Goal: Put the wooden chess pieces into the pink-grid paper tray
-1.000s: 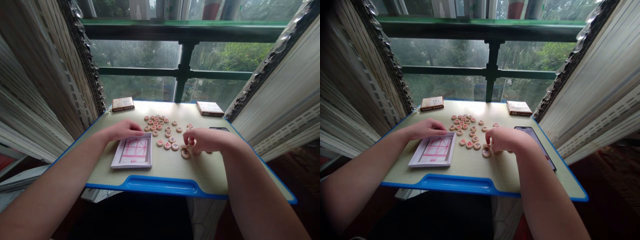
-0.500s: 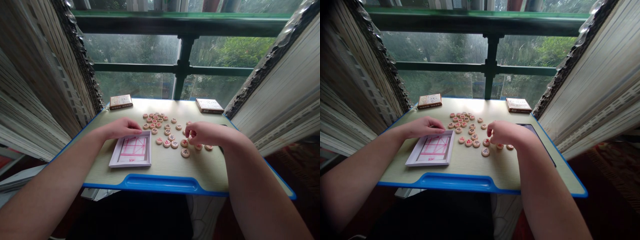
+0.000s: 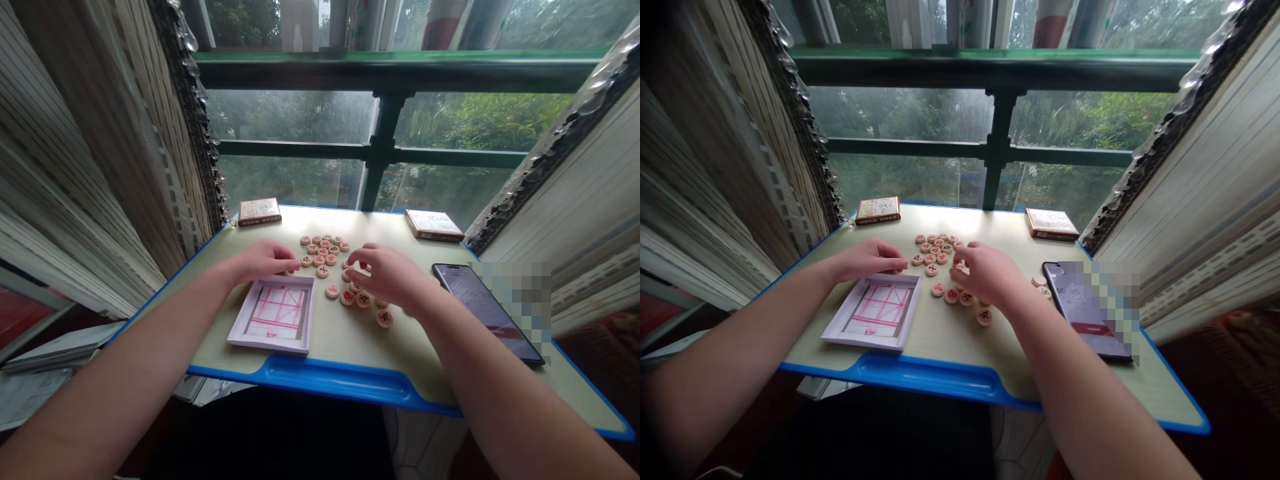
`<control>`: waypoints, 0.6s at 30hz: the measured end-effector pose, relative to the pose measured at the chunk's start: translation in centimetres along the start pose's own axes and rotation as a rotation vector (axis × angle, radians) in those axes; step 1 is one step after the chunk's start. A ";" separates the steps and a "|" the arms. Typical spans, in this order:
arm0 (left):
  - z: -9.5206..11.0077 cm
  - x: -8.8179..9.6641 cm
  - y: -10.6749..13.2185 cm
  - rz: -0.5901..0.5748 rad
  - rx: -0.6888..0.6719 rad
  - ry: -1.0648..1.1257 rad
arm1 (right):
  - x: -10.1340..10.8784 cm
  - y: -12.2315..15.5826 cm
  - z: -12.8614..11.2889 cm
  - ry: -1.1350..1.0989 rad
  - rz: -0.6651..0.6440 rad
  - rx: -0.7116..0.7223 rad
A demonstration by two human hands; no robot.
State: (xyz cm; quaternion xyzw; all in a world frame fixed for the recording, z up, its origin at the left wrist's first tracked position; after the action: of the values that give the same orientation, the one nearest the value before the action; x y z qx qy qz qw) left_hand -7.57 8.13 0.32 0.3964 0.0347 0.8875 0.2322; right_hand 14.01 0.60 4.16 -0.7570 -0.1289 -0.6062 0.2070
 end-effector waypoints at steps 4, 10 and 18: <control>0.7 -0.1 -0.3 0.168 -0.122 0.027 | -1.5 -0.3 -1.9 -0.018 -0.033 0.164; 1.3 0.0 -0.2 0.188 -0.194 -0.002 | -2.3 -0.4 -2.3 -0.034 -0.053 0.275; 1.1 0.5 -0.1 0.158 -0.216 0.064 | -1.8 -0.8 -0.6 -0.062 0.080 0.172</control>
State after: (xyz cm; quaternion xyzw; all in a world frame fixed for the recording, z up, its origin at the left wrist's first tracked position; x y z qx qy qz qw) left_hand -7.01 8.34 1.42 0.3419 -0.0851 0.9138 0.2019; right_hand 12.67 1.14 2.66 -0.7593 -0.1565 -0.5605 0.2913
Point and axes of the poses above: each hand's wrist, its own y-axis away from the middle knuckle, its own x-axis out of the back of the hand, z = x × y, the point moved 4 cm from there along -y, towards the middle knuckle, and after that the axes turned 12 degrees about x, right-handed, at the moved point
